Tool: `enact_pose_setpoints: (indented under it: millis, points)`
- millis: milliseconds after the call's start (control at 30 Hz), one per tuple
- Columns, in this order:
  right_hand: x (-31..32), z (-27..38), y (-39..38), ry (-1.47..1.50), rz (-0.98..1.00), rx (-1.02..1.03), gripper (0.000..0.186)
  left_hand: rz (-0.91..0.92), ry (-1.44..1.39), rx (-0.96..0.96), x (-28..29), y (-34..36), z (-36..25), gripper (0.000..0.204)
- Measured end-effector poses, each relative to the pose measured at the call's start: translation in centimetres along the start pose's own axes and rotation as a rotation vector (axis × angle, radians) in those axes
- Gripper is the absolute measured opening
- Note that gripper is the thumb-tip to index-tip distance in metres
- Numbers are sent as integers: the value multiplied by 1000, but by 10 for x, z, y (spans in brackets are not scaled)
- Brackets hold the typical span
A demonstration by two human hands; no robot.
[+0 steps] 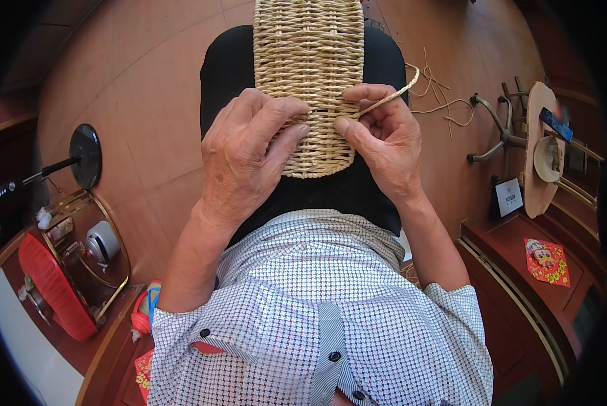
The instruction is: Weaving a basket using straw or wicker materials.
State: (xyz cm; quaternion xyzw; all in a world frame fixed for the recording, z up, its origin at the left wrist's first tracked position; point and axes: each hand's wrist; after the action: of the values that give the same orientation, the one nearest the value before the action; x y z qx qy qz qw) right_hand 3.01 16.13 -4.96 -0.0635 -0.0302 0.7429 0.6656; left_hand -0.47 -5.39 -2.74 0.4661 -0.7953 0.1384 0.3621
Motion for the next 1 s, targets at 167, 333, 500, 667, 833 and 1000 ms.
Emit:
enact_pose_setpoints:
  millis: [167,333,500,667,833,1000]
  points:
    - [-3,-1,-3,2,2,-5,35,3,66,-14,1,0,-2,30]
    - [-4,0,-2,88,-10,-14,37,-40,190,-93,-4,2,-3,25]
    - [-3,-2,3,173,-10,-4,31,2,196,-84,-3,5,-4,26]
    - [-3,-3,6,162,-1,12,25,5,-33,27,-2,1,-8,25]
    - [-3,-4,8,150,1,7,23,4,-101,84,-1,0,-9,28]
    - [-7,-9,9,99,-68,47,22,30,-10,62,-2,-2,-5,29]
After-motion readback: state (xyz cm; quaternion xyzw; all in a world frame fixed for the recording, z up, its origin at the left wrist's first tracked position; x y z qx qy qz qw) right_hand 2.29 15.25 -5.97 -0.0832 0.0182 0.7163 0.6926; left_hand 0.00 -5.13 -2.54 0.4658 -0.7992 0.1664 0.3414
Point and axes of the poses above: each hand's wrist, its own y-axis towards the middle knuckle, its own x-axis out of the back of the hand, z = x × y, and after that the axes turned 12 degrees about z, right-handed
